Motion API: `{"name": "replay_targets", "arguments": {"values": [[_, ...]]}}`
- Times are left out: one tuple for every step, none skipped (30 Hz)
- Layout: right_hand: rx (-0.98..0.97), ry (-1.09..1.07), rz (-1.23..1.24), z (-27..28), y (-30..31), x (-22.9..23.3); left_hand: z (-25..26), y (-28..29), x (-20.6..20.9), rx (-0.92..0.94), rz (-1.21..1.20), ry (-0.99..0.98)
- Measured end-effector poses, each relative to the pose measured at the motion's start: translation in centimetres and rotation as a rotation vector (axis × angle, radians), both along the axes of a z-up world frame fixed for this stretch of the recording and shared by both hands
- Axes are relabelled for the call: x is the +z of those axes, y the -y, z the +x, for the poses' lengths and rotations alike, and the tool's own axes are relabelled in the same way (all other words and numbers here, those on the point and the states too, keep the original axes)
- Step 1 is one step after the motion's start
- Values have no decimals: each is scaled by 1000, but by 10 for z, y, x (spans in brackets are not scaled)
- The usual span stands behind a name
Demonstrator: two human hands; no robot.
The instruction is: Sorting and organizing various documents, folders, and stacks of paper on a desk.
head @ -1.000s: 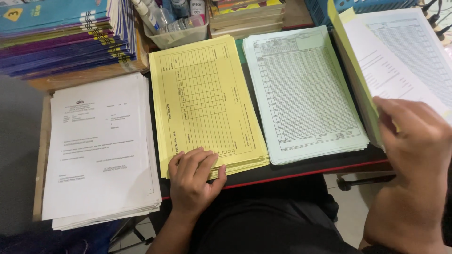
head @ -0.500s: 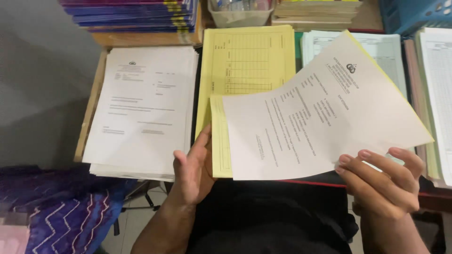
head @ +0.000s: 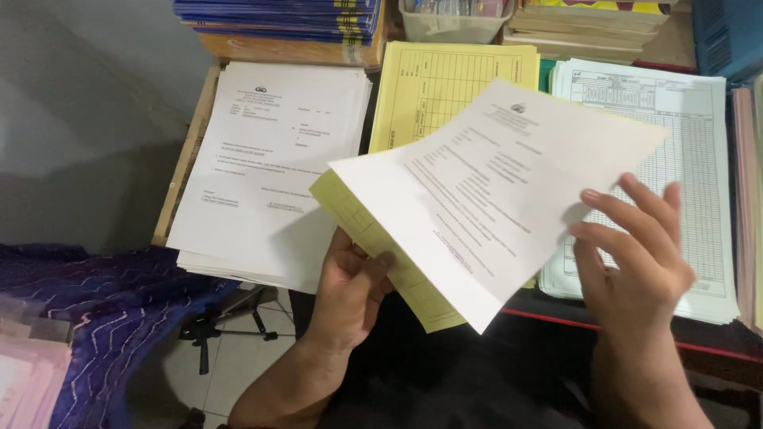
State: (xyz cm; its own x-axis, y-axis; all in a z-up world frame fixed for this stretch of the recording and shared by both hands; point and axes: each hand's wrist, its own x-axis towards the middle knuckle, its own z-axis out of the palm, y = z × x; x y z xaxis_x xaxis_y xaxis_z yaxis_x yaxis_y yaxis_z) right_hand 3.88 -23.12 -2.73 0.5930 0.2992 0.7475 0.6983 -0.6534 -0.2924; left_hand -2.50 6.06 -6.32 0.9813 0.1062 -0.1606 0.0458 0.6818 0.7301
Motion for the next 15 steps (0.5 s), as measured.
{"name": "replay_targets", "arguments": {"values": [[1,1,0,-1,-5,2,-1,1,-2,1,0,1],[29,-126,-46,-2,-10,4,-3,2,-4,-9,35,4],[55,-253,-93,-3,-15,6,-4,3,-6,-20,68,9],[54,-251,-94,-7,-23,12,-4,7,-5,-21,68,10],[208,-374,-32,-10,-30,18,-5,11,-4,-18,50,-3],[362,-496,31,-13,-37,24,-6,15,-3,-16,32,-17],[365,-497,30,-15,-42,25,-6,19,4,-13,32,-19],[422,-574,-43,-18,-46,26,-7,23,10,-20,10,-222],[476,-650,-117,-20,-50,27,-7,27,17,-30,-14,-423],[477,-651,-116,-21,-55,26,-8,28,13,-30,-14,-424],[441,-610,-127,-22,-59,25,-8,29,9,-61,17,-168],[405,-569,-138,-23,-64,24,-8,30,5,-93,46,89],[402,-568,-137,-23,-63,24,-9,29,14,-96,46,90],[394,-594,-110,-23,-62,25,-9,28,23,-131,235,-75],[388,-621,-83,-24,-61,26,-11,26,32,-166,424,-243]]}}
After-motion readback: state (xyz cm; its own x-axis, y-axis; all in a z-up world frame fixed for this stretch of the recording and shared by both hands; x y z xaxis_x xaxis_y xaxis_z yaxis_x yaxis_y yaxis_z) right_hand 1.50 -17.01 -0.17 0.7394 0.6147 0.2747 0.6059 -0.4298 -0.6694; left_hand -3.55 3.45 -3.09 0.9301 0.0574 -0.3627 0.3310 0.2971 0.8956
